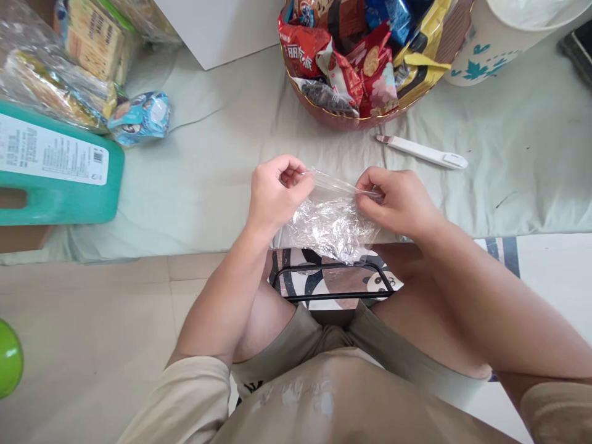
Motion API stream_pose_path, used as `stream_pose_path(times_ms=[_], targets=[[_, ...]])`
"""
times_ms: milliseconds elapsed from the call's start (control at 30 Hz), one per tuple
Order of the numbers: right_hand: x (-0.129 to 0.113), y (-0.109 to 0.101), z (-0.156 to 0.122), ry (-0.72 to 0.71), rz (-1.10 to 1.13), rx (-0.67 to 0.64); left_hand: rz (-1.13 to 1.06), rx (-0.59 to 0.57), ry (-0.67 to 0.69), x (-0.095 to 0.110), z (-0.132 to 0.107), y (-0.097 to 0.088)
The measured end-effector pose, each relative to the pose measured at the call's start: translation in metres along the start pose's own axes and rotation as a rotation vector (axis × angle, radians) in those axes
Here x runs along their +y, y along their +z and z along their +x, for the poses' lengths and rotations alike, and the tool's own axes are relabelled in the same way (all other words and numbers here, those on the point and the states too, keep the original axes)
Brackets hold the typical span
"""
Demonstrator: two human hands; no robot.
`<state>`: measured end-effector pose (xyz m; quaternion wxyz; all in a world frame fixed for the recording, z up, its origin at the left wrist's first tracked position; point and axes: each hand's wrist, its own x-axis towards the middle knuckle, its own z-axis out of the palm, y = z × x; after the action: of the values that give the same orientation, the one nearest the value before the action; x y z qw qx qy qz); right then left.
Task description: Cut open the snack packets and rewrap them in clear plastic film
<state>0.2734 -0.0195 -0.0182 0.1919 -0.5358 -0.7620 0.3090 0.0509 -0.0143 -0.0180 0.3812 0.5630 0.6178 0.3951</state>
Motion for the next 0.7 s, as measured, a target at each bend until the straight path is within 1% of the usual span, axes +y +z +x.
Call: stream_pose_path(times_ms=[133,267,333,500,567,600,633,700], targets=[[0.003,0.005,-0.002,-0.016,-0.078,-0.017,0.081,-0.024,0.088,0.0,0.0,-0.002],[0.001,0.005,-0.001,-0.007,-0.093,-0.013,0.125,0.021,0.116,0.0,0.0,-0.004],[-0.001,0.004,-0.001,-0.001,-0.066,-0.003,0.104,0.049,0.074,0.0,0.0,-0.004],[-0.005,0.0,0.0,0.026,0.037,0.079,-0.044,0.105,-0.117,-0.005,0.005,-0.007],[-0.006,-0.001,-0.001,0.032,0.101,0.071,-0.131,0.106,-0.103,-0.007,0.007,-0.012],[-0.006,-0.002,-0.001,0.031,0.14,0.051,-0.166,0.075,-0.057,-0.007,0.008,-0.015],[-0.006,-0.003,-0.001,0.028,0.181,0.024,-0.19,0.013,0.007,-0.008,0.009,-0.018],[-0.005,-0.005,-0.002,0.013,0.26,-0.024,-0.205,-0.176,0.141,-0.009,0.009,-0.024]])
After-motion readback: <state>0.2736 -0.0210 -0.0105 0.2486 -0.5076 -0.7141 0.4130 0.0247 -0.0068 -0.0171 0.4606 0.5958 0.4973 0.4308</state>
